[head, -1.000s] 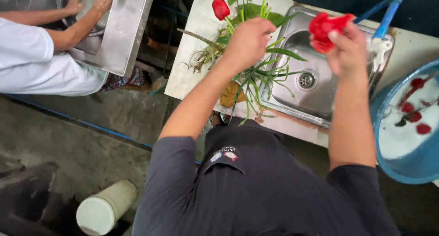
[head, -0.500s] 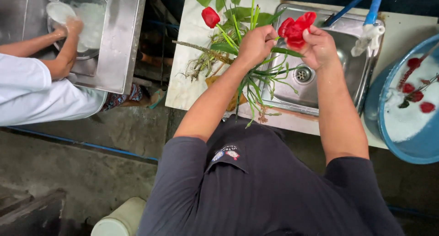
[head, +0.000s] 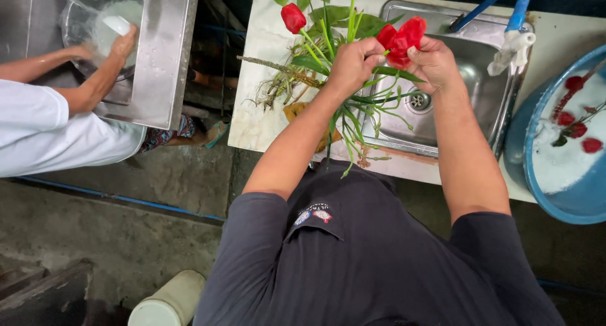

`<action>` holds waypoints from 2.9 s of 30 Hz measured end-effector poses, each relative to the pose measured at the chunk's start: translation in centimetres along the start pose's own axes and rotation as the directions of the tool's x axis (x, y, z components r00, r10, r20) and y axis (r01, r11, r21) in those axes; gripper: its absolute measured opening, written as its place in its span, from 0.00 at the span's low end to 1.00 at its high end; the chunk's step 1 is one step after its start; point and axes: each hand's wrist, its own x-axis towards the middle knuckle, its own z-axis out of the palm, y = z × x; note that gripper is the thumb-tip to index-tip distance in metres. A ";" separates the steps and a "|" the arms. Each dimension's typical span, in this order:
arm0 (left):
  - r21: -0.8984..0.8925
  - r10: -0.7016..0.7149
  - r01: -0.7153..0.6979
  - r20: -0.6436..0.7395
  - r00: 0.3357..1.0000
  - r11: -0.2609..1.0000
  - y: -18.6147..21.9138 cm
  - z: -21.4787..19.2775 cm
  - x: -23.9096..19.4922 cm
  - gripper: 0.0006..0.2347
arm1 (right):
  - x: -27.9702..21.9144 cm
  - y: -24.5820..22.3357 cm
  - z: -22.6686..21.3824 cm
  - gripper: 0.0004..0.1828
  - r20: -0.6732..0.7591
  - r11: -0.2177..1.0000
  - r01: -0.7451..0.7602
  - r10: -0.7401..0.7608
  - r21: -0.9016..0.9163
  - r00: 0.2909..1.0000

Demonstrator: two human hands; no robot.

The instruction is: The person washes red flowers and green stems in a blue basin filled with soapy water, then rinses them under running water from a tap. They handle the flowers by hand, removing petals and rinsing the stems before placing them back into the basin or on the counter.

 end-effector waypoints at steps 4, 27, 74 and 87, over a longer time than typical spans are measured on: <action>-0.029 -0.055 0.055 0.007 0.998 0.998 -0.6 0.2 0.0 0.03 | -0.5 -0.8 1.2 0.15 -0.024 1.000 -0.015 0.015 0.007 1.000; 0.036 0.043 -0.043 -0.006 0.999 0.998 -2.6 2.9 1.5 0.12 | -1.8 -4.6 3.8 0.12 -0.091 0.562 0.106 -0.312 -0.820 0.946; 0.098 -0.339 0.332 0.058 0.939 0.938 2.1 0.5 0.8 0.15 | -3.9 -4.8 1.6 0.35 -0.273 0.891 0.163 -0.297 -0.423 0.915; -0.161 0.122 -0.133 -0.072 0.990 0.978 9.2 -11.4 -2.4 0.15 | -19.1 6.3 -8.8 0.18 -0.575 0.685 -0.059 -0.557 -0.726 0.599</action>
